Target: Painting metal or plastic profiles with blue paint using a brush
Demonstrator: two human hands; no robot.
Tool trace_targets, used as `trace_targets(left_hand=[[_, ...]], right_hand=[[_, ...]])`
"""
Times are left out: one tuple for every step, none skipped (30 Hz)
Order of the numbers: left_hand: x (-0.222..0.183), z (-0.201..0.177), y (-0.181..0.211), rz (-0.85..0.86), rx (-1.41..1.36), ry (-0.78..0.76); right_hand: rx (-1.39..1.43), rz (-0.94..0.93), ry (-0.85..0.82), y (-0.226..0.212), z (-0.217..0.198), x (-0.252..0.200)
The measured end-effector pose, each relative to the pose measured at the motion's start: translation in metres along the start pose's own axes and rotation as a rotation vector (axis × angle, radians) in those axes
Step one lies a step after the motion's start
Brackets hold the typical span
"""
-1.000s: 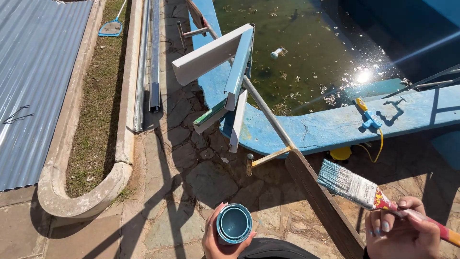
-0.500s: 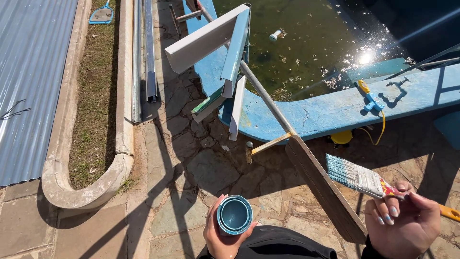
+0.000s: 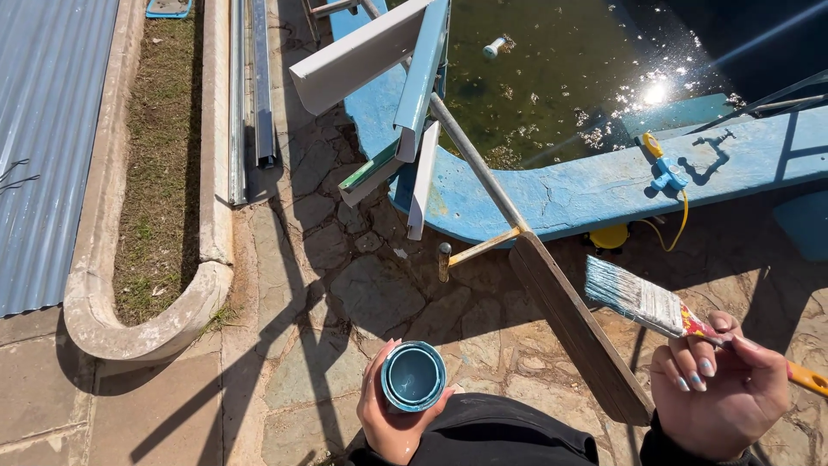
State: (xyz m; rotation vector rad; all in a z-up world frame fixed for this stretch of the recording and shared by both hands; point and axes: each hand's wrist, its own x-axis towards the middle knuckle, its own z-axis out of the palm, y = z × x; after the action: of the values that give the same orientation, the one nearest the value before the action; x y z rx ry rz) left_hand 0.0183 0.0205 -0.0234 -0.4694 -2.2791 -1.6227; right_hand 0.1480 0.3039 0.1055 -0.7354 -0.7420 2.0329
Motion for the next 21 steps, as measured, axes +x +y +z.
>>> trace_targets(left_hand=[[0.000,0.000,-0.002,0.012,-0.004,0.000],[-0.001,0.001,-0.002,0.011,-0.006,0.002],[-0.001,0.001,-0.003,0.021,-0.001,-0.001],[-0.001,0.000,-0.004,0.032,0.005,-0.004],[0.000,-0.001,-0.002,0.031,0.008,-0.003],[0.001,-0.002,-0.001,0.041,0.006,-0.009],[0.001,-0.005,-0.001,0.049,0.004,-0.018],[0.001,-0.006,-0.002,0.048,0.006,-0.019],[0.000,-0.006,-0.004,0.036,0.004,-0.008],[-0.001,-0.007,-0.006,0.025,0.001,0.002],[0.000,-0.009,-0.006,0.021,-0.001,-0.003],[0.001,-0.011,-0.007,0.016,-0.013,-0.001],[0.003,-0.012,-0.008,0.011,-0.028,0.001],[0.006,-0.015,-0.008,0.009,-0.033,-0.005],[0.011,-0.017,-0.008,0.012,0.003,-0.014],[0.015,-0.020,-0.008,0.015,0.038,-0.024],[0.016,-0.020,-0.013,0.014,0.033,-0.027],[0.018,-0.021,-0.018,0.035,-0.006,-0.029],[0.020,-0.022,-0.024,0.054,-0.044,-0.028],[0.025,-0.027,-0.026,0.050,-0.047,-0.029],[0.031,-0.032,-0.028,0.073,-0.058,-0.055]], right_hand=[[0.003,-0.003,-0.008,0.000,-0.001,0.000],[0.001,-0.003,-0.010,-0.001,-0.001,0.000],[0.021,-0.006,-0.011,0.000,-0.001,0.000],[0.040,-0.009,-0.012,0.000,-0.001,-0.001],[0.041,-0.006,-0.013,0.000,0.000,-0.002],[0.031,-0.018,0.010,0.000,0.002,-0.003],[0.021,-0.030,0.035,0.000,0.003,-0.005],[0.020,-0.028,0.037,0.002,0.001,-0.005],[0.043,-0.043,0.024,0.003,-0.001,-0.005],[0.067,-0.059,0.011,0.005,-0.003,-0.005],[0.063,-0.060,0.017,0.005,-0.002,-0.007],[0.040,-0.073,0.009,0.005,-0.001,-0.010],[0.016,-0.088,0.001,0.005,0.001,-0.012],[0.013,-0.093,0.007,0.006,0.001,-0.014],[0.017,-0.110,-0.003,0.006,0.002,-0.017],[0.021,-0.127,-0.014,0.006,0.003,-0.019],[0.018,-0.132,-0.011,0.007,0.004,-0.020],[0.026,-0.157,0.009,0.009,0.006,-0.022],[0.034,-0.178,0.027,0.011,0.008,-0.023],[0.029,-0.180,0.028,0.013,0.006,-0.023],[0.032,-0.189,0.030,0.016,0.005,-0.023]])
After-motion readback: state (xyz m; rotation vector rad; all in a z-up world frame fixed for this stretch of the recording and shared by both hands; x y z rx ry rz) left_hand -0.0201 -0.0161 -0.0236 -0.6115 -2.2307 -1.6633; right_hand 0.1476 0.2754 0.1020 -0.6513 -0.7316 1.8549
